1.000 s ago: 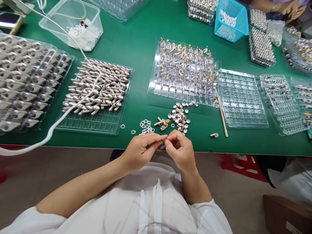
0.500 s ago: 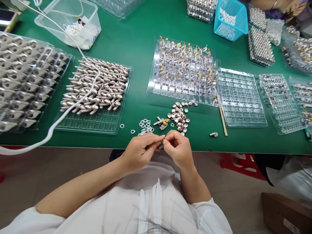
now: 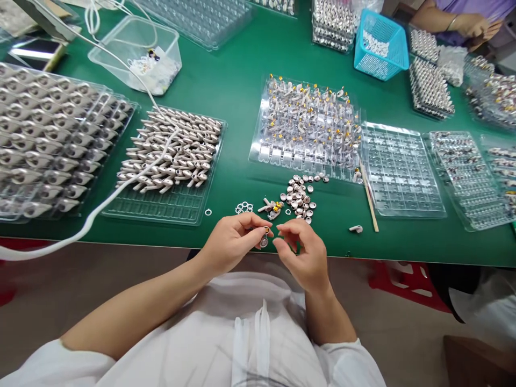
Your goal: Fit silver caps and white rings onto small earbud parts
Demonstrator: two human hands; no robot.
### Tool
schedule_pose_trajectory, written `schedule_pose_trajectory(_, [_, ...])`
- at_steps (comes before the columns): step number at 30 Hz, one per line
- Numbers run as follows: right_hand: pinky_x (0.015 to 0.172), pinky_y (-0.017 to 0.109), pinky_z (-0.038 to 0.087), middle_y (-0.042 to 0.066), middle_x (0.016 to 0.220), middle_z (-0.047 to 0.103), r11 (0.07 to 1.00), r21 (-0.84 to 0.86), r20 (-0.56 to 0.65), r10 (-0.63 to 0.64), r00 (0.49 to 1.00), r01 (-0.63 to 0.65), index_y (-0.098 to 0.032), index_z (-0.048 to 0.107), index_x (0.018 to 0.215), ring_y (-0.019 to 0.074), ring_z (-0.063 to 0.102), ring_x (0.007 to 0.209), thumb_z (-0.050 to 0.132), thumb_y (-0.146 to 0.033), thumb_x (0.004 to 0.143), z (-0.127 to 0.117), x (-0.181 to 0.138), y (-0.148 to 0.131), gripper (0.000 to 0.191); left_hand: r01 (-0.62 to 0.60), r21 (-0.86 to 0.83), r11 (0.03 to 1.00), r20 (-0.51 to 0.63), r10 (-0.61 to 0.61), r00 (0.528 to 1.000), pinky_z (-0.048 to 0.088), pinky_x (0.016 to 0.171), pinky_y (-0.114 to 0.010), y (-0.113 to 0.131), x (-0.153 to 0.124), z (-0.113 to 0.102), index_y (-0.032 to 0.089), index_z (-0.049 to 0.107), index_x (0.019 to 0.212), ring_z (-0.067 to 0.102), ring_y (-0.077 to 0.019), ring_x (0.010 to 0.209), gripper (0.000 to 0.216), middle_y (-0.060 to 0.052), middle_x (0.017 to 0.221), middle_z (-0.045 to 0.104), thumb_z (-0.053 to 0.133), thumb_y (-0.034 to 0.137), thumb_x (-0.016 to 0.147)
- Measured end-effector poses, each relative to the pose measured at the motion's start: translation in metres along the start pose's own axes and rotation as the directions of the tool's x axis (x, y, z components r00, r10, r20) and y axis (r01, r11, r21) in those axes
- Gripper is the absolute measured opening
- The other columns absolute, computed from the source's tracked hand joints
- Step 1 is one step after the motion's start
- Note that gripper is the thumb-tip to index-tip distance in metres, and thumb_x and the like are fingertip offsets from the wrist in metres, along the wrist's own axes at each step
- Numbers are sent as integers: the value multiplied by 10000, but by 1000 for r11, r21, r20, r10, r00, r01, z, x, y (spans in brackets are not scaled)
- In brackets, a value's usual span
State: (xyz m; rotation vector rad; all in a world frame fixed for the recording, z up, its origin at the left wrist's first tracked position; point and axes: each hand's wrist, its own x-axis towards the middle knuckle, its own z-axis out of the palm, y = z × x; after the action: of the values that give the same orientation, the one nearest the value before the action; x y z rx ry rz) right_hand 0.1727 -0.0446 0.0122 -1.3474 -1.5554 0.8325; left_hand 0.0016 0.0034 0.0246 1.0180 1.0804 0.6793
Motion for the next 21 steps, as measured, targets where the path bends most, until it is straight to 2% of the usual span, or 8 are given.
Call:
schedule_pose_trajectory(4, [600, 290, 523, 25, 848, 617, 961, -168, -105, -238, 966, 218, -241, 532, 1069, 172, 596, 747, 770, -371, 780, 9, -11, 3, 396, 18, -62, 998, -34, -20, 999, 486, 554, -168, 1, 1, 5, 127, 713, 846, 593, -84, 594, 162, -25, 743, 729, 688, 268, 769])
schedule_pose_trajectory(7, [615, 312, 550, 44, 840, 639, 894, -329, -123, -360, 925, 304, -232, 499, 1067, 181, 610, 742, 745, -290, 815, 19, -14, 5, 357, 18, -65, 998, -49, -21, 999, 488, 547, -161, 1, 1, 11, 135, 725, 844, 619, -95, 630, 163, -24, 764, 730, 700, 273, 763])
schedule_pose_trajectory(11, [585, 288, 553, 68, 847, 662, 854, -420, -122, -387, 914, 306, -214, 511, 1070, 175, 633, 739, 669, -145, 849, 22, -14, 8, 280, -4, -77, 997, -50, 0, 999, 540, 626, -183, 1, 1, 14, 136, 733, 853, 668, -122, 701, 182, -35, 809, 744, 708, 289, 759])
schedule_pose_trajectory(14, [623, 300, 571, 74, 871, 672, 852, -422, -112, -388, 915, 310, -212, 536, 1079, 177, 644, 769, 638, -97, 847, 18, -16, 8, 278, -29, -77, 997, -46, 26, 999, 556, 673, -198, 1, 0, 13, 137, 728, 854, 684, -131, 726, 178, -42, 825, 755, 700, 291, 770])
schedule_pose_trajectory(16, [642, 299, 574, 71, 881, 673, 884, -365, -115, -356, 927, 294, -212, 556, 1072, 174, 647, 787, 615, -73, 846, 14, -16, 6, 272, -46, -53, 998, -49, 44, 998, 559, 688, -204, 0, 0, 12, 138, 727, 855, 691, -139, 745, 170, -45, 829, 757, 690, 284, 777])
schedule_pose_trajectory(18, [643, 286, 567, 56, 875, 672, 939, -248, -118, -274, 955, 239, -217, 583, 1040, 160, 644, 779, 597, -70, 850, 11, -16, 4, 240, -62, -12, 998, -47, 62, 997, 559, 700, -210, -1, 0, 11, 138, 730, 865, 695, -147, 766, 172, -48, 835, 756, 680, 281, 782])
schedule_pose_trajectory(21, [646, 270, 560, 38, 874, 672, 998, 1, -79, -67, 995, 67, -220, 630, 971, 144, 644, 762, 589, -115, 871, 7, -17, 3, 150, -88, 73, 993, -31, 90, 995, 555, 716, -227, -6, 0, 11, 137, 737, 894, 694, -158, 778, 197, -55, 849, 754, 661, 289, 795])
